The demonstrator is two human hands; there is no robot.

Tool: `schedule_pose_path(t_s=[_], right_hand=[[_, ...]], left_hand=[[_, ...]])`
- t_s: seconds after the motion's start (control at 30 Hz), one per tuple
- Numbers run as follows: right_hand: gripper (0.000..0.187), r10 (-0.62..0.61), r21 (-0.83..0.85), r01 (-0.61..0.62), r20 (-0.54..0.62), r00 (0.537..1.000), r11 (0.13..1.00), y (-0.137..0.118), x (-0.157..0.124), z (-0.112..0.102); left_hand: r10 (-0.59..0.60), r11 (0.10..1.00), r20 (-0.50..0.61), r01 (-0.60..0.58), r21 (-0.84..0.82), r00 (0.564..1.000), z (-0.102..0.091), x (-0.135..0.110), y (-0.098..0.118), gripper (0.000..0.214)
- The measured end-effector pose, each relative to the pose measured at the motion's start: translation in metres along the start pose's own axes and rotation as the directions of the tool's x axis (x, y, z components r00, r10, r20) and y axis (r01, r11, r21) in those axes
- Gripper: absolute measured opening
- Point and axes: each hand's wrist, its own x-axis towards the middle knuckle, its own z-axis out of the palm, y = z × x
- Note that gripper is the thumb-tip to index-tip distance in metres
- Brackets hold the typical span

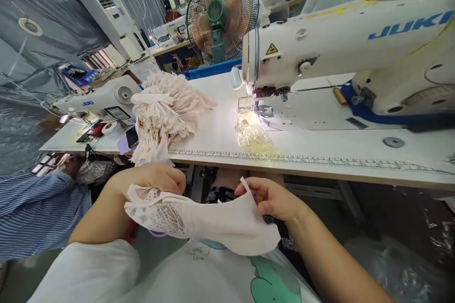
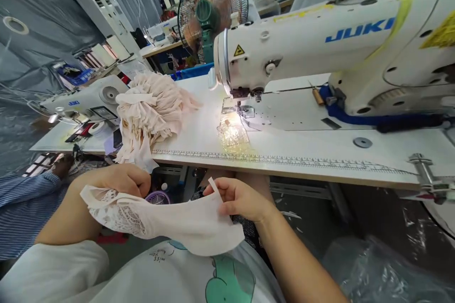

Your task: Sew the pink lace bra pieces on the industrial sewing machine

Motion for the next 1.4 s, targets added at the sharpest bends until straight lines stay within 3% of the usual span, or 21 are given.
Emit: schedule_pose_path(t_s=[0.1, 0.2, 0.27, 0.4, 0.47, 0.57, 0.7, 0.83, 0.9, 1.0, 1.1, 1.2, 1.27, 1.33, 1.4], right_hand=[[0.036, -0.007, 0.036, 0.01, -0.081, 0.997, 0.999, 0.012, -0.006, -0.006], [0.029, 0.001, 0.087, 0.011, -0.128, 0.992, 0.996, 0.031, 0.0, -0.011], [0.038, 0.033, 0.133, -0.022, -0.083, 0.996, 0.991, 0.045, 0.007, -0.011], [0.062, 0.132, 0.178, -0.161, 0.162, 0.978, 0.971, 0.063, 0.021, -0.008], [0.059, 0.138, 0.171, -0.182, 0.244, 0.96, 0.968, 0.065, 0.025, -0.007], [0.039, 0.072, 0.181, -0.111, 0.21, 0.975, 0.977, 0.058, 0.024, -0.01], [0.027, -0.004, 0.128, -0.01, 0.111, 0.994, 0.992, 0.042, 0.016, -0.018], [0.026, -0.054, -0.071, 0.058, 0.055, 0.997, 0.996, 0.027, 0.006, -0.022], [0.021, -0.116, -0.164, 0.105, -0.058, 0.992, 0.981, 0.018, 0.001, -0.022], [0.012, -0.313, -0.43, 0.182, -0.257, 0.914, 0.884, 0.004, -0.006, -0.018], [0.011, -0.475, -0.698, 0.165, -0.277, 0.835, 0.697, -0.006, -0.01, -0.009], [0.015, -0.491, -0.815, 0.107, -0.232, 0.839, 0.569, -0.01, -0.011, 0.001], [0.016, -0.485, -0.855, 0.074, -0.217, 0.847, 0.513, -0.01, -0.012, 0.007], [0.015, -0.472, -0.878, 0.047, -0.211, 0.856, 0.477, -0.009, -0.013, 0.011], [0.015, -0.456, -0.888, 0.028, -0.208, 0.865, 0.459, -0.008, -0.014, 0.014]], left_hand=[[-0.066, 0.996, -0.032, 0.064, -0.066, 0.997, 0.001, 0.005, -0.021, 0.031], [-0.049, 0.999, 0.066, 0.05, -0.021, 0.997, 0.0, 0.013, -0.022, 0.03], [0.036, 0.995, 0.18, -0.052, 0.081, 0.983, 0.0, 0.02, -0.011, 0.027], [0.16, 0.934, 0.378, -0.264, 0.241, 0.912, -0.001, 0.033, 0.016, 0.026], [0.144, 0.902, 0.425, -0.295, 0.315, 0.894, 0.0, 0.037, 0.023, 0.023], [0.12, 0.882, 0.431, -0.295, 0.368, 0.894, -0.002, 0.036, 0.022, 0.017], [0.153, 0.915, 0.378, -0.275, 0.296, 0.913, -0.009, 0.028, 0.009, 0.02], [0.177, 0.951, 0.3, -0.241, 0.192, 0.937, -0.013, 0.015, -0.008, 0.028], [0.147, 0.975, 0.272, -0.186, 0.124, 0.951, -0.011, 0.007, -0.022, 0.033], [0.019, 0.999, 0.173, -0.01, -0.052, 0.985, 0.001, 0.0, -0.058, 0.038], [-0.045, 0.983, 0.114, 0.065, -0.174, 0.992, 0.018, 0.006, -0.108, 0.046], [-0.078, 0.991, 0.115, 0.089, -0.102, 0.99, 0.031, 0.019, -0.15, 0.041], [-0.156, 0.988, 0.068, 0.154, 0.026, 0.985, 0.035, 0.026, -0.161, 0.04], [-0.214, 0.961, -0.065, 0.222, 0.165, 0.975, 0.036, 0.034, -0.153, 0.041], [-0.132, 0.955, -0.182, 0.175, 0.241, 0.974, 0.038, 0.045, -0.131, 0.042]])
